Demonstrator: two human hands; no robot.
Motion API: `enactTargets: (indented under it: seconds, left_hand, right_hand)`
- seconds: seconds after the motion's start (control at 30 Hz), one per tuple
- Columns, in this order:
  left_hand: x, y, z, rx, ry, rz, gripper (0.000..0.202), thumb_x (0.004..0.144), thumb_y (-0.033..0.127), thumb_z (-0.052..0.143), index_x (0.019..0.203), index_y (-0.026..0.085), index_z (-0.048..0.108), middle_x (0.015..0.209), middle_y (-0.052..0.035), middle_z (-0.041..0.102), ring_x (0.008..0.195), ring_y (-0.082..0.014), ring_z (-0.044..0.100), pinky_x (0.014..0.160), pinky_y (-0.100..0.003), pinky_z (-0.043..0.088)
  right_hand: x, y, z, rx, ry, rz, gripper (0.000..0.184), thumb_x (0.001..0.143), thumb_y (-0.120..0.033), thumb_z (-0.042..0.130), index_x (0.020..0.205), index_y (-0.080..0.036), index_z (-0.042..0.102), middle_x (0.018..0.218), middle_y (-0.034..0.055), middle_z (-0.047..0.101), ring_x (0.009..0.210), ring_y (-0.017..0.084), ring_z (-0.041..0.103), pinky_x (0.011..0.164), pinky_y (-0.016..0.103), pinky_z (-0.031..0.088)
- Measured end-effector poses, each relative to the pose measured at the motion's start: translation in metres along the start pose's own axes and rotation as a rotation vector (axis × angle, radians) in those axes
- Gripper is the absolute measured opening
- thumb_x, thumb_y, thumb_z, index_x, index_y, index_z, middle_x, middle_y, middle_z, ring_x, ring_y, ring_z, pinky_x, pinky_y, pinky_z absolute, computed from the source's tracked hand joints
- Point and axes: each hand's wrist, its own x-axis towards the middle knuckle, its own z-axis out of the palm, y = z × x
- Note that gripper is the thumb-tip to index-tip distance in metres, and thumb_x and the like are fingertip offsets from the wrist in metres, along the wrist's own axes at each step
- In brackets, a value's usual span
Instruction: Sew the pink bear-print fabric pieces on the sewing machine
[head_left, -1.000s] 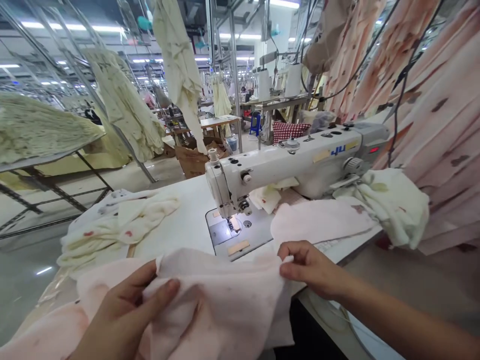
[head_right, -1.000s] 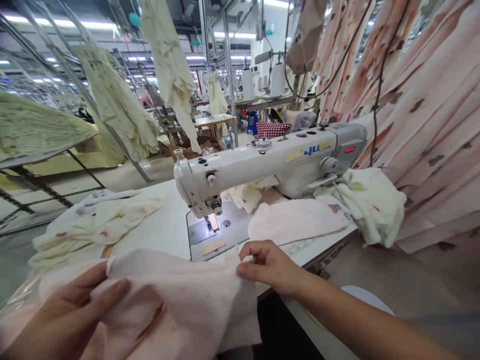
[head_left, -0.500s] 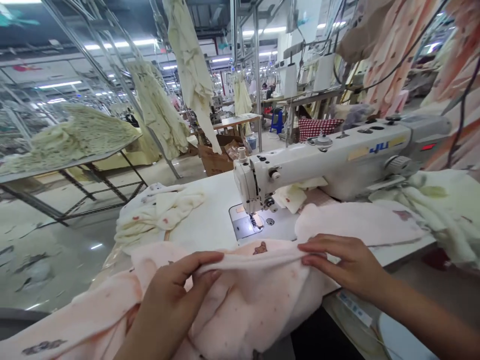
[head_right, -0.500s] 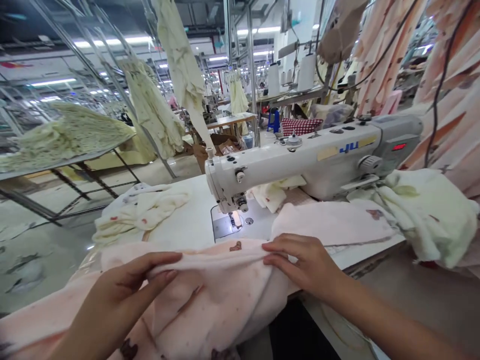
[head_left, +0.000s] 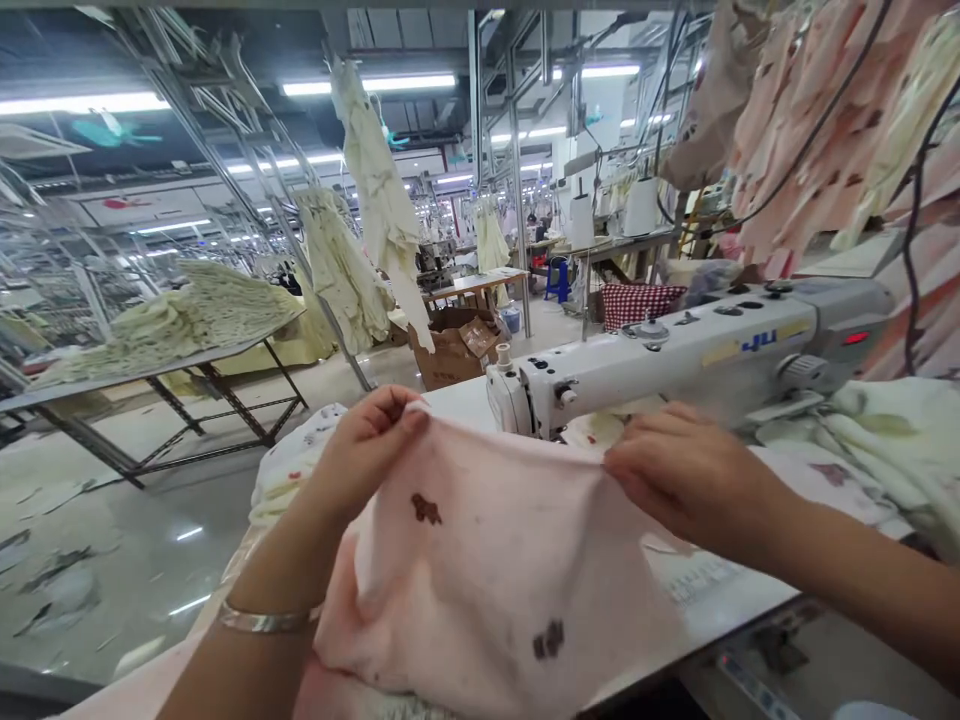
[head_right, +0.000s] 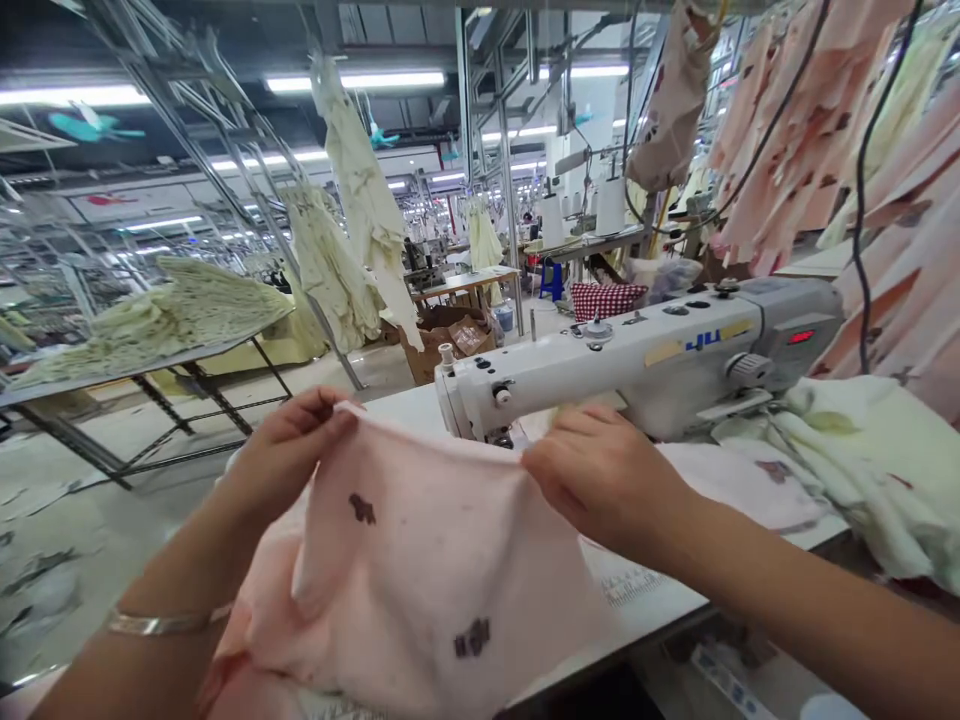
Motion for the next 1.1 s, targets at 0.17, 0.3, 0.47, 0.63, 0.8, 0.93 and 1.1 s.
enactTargets:
  seconds: [0.17, 0.3, 0.47, 0.63, 0.8, 0.93, 1.1]
  left_hand:
    - [-0.061, -0.012, 0.02, 0.181, 0.308, -0.01, 0.015, 0.083, 0.036, 0.048, 0.088, 0.022, 0.048, 0.078, 0.0015, 0.053, 0.075, -0.0157, 0.051, 0.068, -0.027, 0.04]
    - [-0.073, -0.034, 0.042, 0.841, 0.442, 0.278, 0.012, 0.087, 0.02, 0.038, 0.094, 0.022, 0.048, 0.094, -0.0057, 0.056, 0.095, -0.0232, 0.052, 0.082, -0.036, 0.037]
    - [-0.017, -0.085, 0.09, 1.101, -0.108, 0.187, 0.017, 0.083, 0.011, 0.04, 0.08, 0.019, 0.055, 0.081, -0.005, 0.06, 0.081, -0.0225, 0.055, 0.073, -0.037, 0.039]
    - [-0.004, -0.113, 0.115, 1.089, -0.109, 0.165, 0.014, 0.084, 0.015, 0.043, 0.087, 0.017, 0.057, 0.094, -0.0083, 0.06, 0.09, -0.0239, 0.053, 0.079, -0.039, 0.039]
    - [-0.026, -0.102, 0.116, 1.085, -0.291, 0.21, 0.022, 0.086, 0.015, 0.041, 0.091, 0.016, 0.062, 0.095, -0.0082, 0.065, 0.091, -0.0234, 0.056, 0.085, -0.039, 0.041]
    - [-0.044, -0.1, 0.123, 1.082, -0.272, 0.234, 0.037, 0.086, 0.028, 0.046, 0.122, 0.021, 0.053, 0.131, -0.0079, 0.053, 0.119, -0.0286, 0.045, 0.104, -0.054, 0.023]
    - [-0.044, -0.104, 0.133, 1.099, -0.238, 0.192, 0.039, 0.088, 0.032, 0.042, 0.125, 0.02, 0.05, 0.132, -0.0098, 0.051, 0.119, -0.0282, 0.046, 0.101, -0.053, 0.026]
  right_hand:
    - [-0.023, -0.061, 0.017, 0.349, -0.184, -0.028, 0.02, 0.083, -0.015, 0.041, 0.079, -0.021, 0.059, 0.071, 0.0052, 0.061, 0.071, 0.018, 0.055, 0.068, 0.033, 0.038]
    - [-0.052, -0.099, 0.031, 0.768, -0.308, -0.007, 0.016, 0.086, -0.024, 0.044, 0.074, -0.025, 0.054, 0.067, -0.0004, 0.062, 0.072, 0.015, 0.059, 0.071, 0.026, 0.044]
    - [-0.081, -0.07, 0.063, 0.61, -0.156, 0.04, 0.022, 0.078, -0.007, 0.04, 0.089, -0.021, 0.052, 0.082, 0.0043, 0.066, 0.08, 0.014, 0.061, 0.077, 0.031, 0.042]
    - [-0.097, -0.037, 0.075, 0.459, -0.242, -0.02, 0.021, 0.07, -0.008, 0.045, 0.085, -0.02, 0.054, 0.089, 0.0042, 0.066, 0.082, 0.018, 0.057, 0.071, 0.034, 0.039]
    - [-0.088, -0.023, 0.059, 0.53, -0.395, -0.141, 0.02, 0.074, -0.013, 0.047, 0.09, -0.021, 0.056, 0.101, 0.0011, 0.068, 0.091, 0.017, 0.058, 0.077, 0.033, 0.04]
    - [-0.088, -0.013, 0.053, 0.51, -0.43, -0.163, 0.016, 0.078, -0.014, 0.048, 0.089, -0.02, 0.058, 0.102, 0.0009, 0.068, 0.09, 0.017, 0.059, 0.077, 0.033, 0.041]
    - [-0.096, -0.004, 0.053, 0.466, -0.478, -0.155, 0.018, 0.077, -0.014, 0.051, 0.092, -0.018, 0.059, 0.111, -0.0013, 0.066, 0.092, 0.018, 0.058, 0.08, 0.035, 0.041]
